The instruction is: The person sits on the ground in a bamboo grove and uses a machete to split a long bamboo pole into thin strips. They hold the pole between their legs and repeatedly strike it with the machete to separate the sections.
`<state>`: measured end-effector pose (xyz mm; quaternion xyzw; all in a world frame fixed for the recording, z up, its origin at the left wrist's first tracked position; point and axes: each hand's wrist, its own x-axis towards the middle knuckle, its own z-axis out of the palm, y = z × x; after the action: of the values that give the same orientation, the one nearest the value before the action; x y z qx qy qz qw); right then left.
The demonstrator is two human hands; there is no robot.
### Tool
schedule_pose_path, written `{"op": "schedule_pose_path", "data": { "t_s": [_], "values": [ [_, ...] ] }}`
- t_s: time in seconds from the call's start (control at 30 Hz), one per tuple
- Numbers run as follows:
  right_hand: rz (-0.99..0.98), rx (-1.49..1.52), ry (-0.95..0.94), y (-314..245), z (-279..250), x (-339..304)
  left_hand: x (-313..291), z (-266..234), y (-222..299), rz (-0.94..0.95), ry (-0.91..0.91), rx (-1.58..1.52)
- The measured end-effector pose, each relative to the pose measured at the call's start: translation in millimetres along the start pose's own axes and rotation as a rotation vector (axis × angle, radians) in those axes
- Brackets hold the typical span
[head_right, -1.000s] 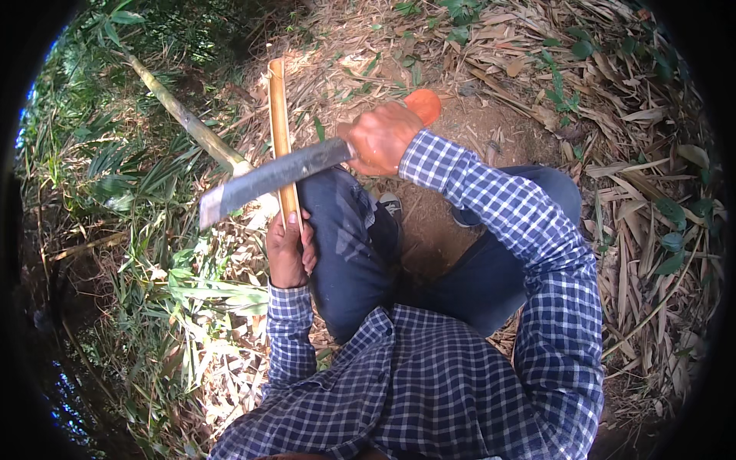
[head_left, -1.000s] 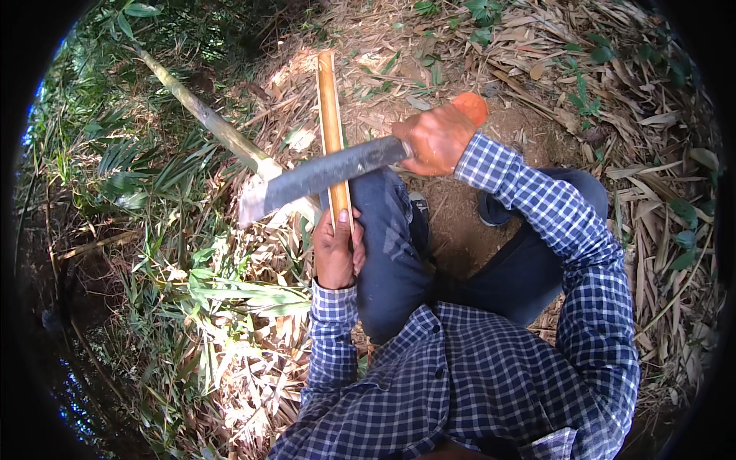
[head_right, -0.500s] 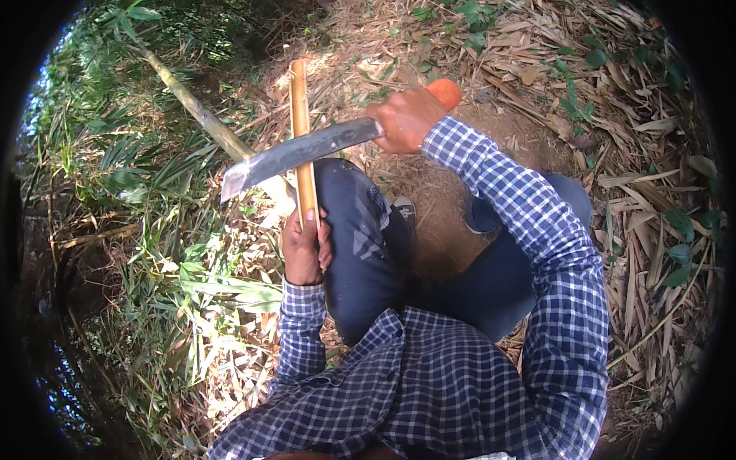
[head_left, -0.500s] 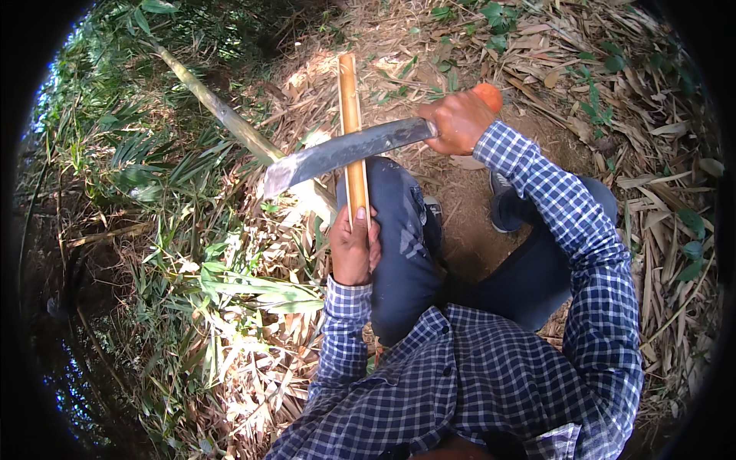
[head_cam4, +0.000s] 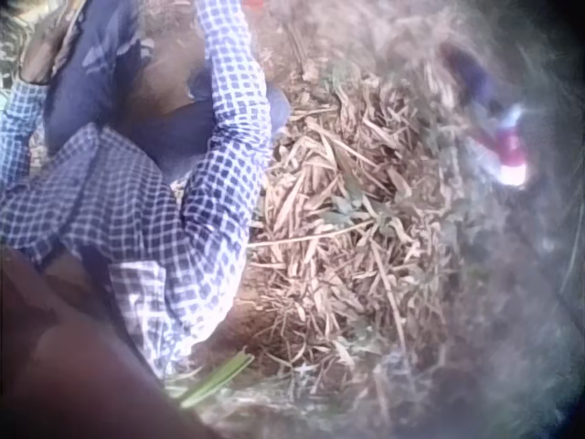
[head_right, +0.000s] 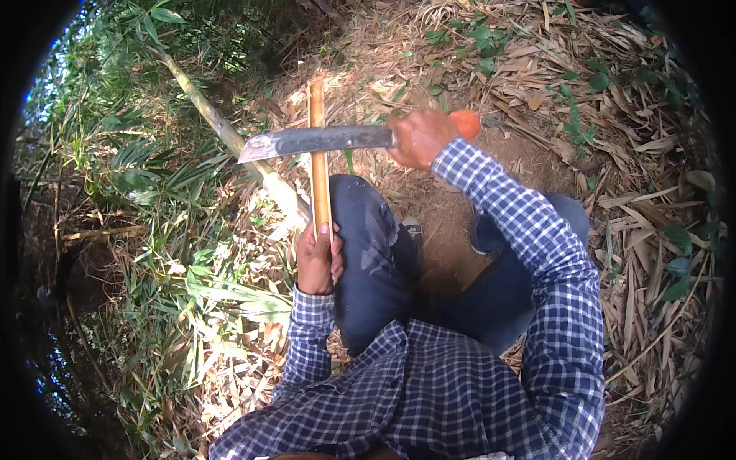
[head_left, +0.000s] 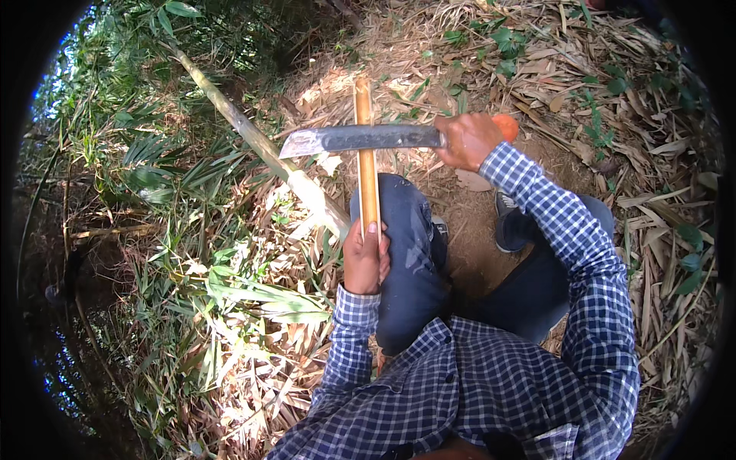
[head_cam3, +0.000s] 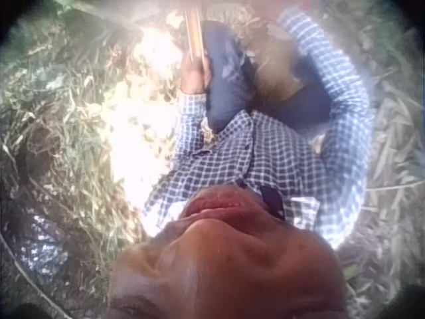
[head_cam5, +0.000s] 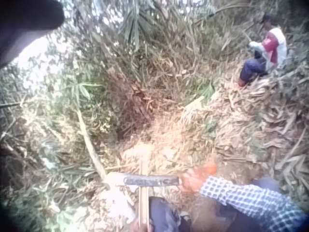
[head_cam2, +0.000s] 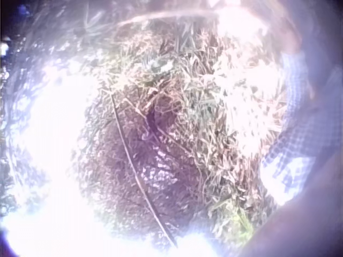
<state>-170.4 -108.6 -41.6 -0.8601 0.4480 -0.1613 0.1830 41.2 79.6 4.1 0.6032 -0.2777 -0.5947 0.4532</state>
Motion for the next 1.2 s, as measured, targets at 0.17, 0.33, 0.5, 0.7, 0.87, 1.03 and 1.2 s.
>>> {"op": "schedule_pose_path", "data": {
  "t_s": [0.17,0.33,0.5,0.7,0.87,1.03,1.2],
  "values": [
    [-0.135,-0.018,-0.078,-3,2,-2,5,10,3,0.009,-0.017,0.017],
    [0.053,-0.146,0.063,12,-3,18,-5,-9,-3,0.008,0.063,0.045],
    [-0.143,-0.008,0.055,-29,-13,-6,0,-9,10,-0.034,-0.078,0.016],
    [0.295,-0.078,0.116,17,-13,21,-3,-18,-15,0.046,-0.108,-0.004],
    [-0.110,-0.094,0.090,-16,-16,-5,5,-6,-13,0.009,-0.114,-0.038],
    [0.113,-0.090,0.100,20,-6,15,6,-6,-14,0.048,-0.073,-0.033],
    [0.069,-0.137,0.067,-37,-23,-13,-5,-17,-18,0.010,-0.095,-0.043]
  ]
}}
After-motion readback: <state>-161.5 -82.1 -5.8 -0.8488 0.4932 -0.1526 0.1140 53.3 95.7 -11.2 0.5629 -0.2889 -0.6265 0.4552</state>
